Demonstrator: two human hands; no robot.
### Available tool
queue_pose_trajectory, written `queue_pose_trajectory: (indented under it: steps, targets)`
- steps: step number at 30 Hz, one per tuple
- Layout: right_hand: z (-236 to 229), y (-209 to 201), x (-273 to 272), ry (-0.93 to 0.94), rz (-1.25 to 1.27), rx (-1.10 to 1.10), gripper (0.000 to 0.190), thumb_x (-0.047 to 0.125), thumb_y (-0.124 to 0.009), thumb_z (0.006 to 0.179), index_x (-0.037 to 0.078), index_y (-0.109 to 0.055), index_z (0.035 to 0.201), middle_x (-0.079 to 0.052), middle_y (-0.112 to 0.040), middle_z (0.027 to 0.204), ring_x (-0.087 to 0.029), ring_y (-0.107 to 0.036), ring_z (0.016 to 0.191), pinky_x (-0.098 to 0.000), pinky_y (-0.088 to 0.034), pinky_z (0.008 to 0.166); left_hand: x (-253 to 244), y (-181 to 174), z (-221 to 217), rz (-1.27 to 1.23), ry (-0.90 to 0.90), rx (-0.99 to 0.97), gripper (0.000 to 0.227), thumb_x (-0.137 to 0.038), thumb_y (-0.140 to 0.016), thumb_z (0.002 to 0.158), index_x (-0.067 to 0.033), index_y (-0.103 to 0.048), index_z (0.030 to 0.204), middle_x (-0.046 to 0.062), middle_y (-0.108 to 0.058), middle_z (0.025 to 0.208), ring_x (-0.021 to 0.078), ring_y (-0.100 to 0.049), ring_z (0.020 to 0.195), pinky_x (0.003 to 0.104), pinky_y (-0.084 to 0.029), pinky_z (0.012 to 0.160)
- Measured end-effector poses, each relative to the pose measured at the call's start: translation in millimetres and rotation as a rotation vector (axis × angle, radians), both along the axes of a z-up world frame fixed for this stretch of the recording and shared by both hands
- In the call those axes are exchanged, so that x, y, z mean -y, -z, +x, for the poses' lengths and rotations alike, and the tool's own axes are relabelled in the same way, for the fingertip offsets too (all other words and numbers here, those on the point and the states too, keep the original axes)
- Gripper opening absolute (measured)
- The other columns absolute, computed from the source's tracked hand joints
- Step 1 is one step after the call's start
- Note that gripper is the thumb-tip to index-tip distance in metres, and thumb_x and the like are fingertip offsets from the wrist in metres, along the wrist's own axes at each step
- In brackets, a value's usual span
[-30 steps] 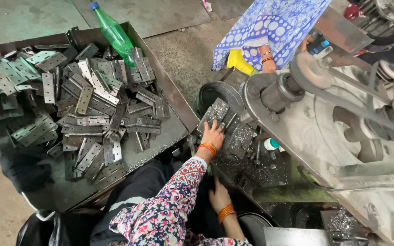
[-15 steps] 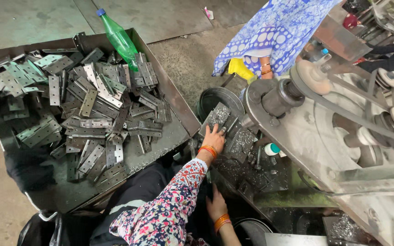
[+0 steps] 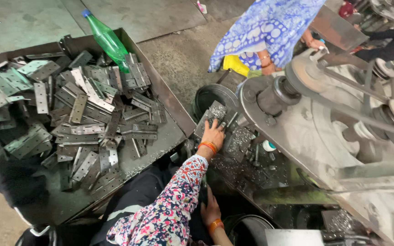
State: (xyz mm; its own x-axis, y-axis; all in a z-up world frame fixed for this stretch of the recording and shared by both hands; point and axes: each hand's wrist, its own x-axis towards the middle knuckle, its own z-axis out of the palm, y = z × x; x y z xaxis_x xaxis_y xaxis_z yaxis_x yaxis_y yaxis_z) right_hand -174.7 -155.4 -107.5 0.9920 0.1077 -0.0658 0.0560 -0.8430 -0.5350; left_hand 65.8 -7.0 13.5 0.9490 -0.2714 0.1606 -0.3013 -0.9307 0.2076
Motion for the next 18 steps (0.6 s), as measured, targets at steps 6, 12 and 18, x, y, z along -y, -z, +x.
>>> queue_pose_trajectory:
  steps: [6,12,18]
  targets:
    - [8.3,-18.7,-5.9,0.112,-0.187,-0.291,0.086,0.023,-0.069,0.089,0.034,-0.021,0.159,-0.020,-0.055,0.141,-0.043,-0.062,0.118,-0.0485,-0.056,0.096,1.5,2.4,8.3,0.039,-0.043,0.065,0.039,-0.024,-0.051,0.094,-0.0149,-0.071,0.127,0.000,-0.052,0.150,0.0346,-0.027,0.147,0.074,-0.017,0.114]
    - [47.7,-36.6,20.8,-0.064,-0.192,-0.120,0.069,0.024,-0.065,0.088,0.015,-0.040,0.152,-0.024,-0.068,0.124,-0.043,-0.064,0.116,-0.0505,-0.053,0.099,-3.7,-10.8,-23.2,0.067,-0.006,-0.020,0.034,-0.025,-0.052,0.097,-0.0158,-0.075,0.120,0.002,-0.056,0.145,0.0329,-0.030,0.148,0.071,-0.015,0.119]
    - [44.0,-68.1,1.2,-0.018,-0.188,-0.185,0.069,0.023,-0.061,0.088,0.016,-0.039,0.153,-0.025,-0.063,0.130,-0.044,-0.062,0.118,-0.0512,-0.051,0.102,-32.5,-13.1,-107.2,0.067,0.027,0.115,0.031,-0.025,-0.058,0.088,-0.0139,-0.077,0.109,0.002,-0.060,0.140,0.0319,-0.037,0.138,0.072,-0.015,0.118]
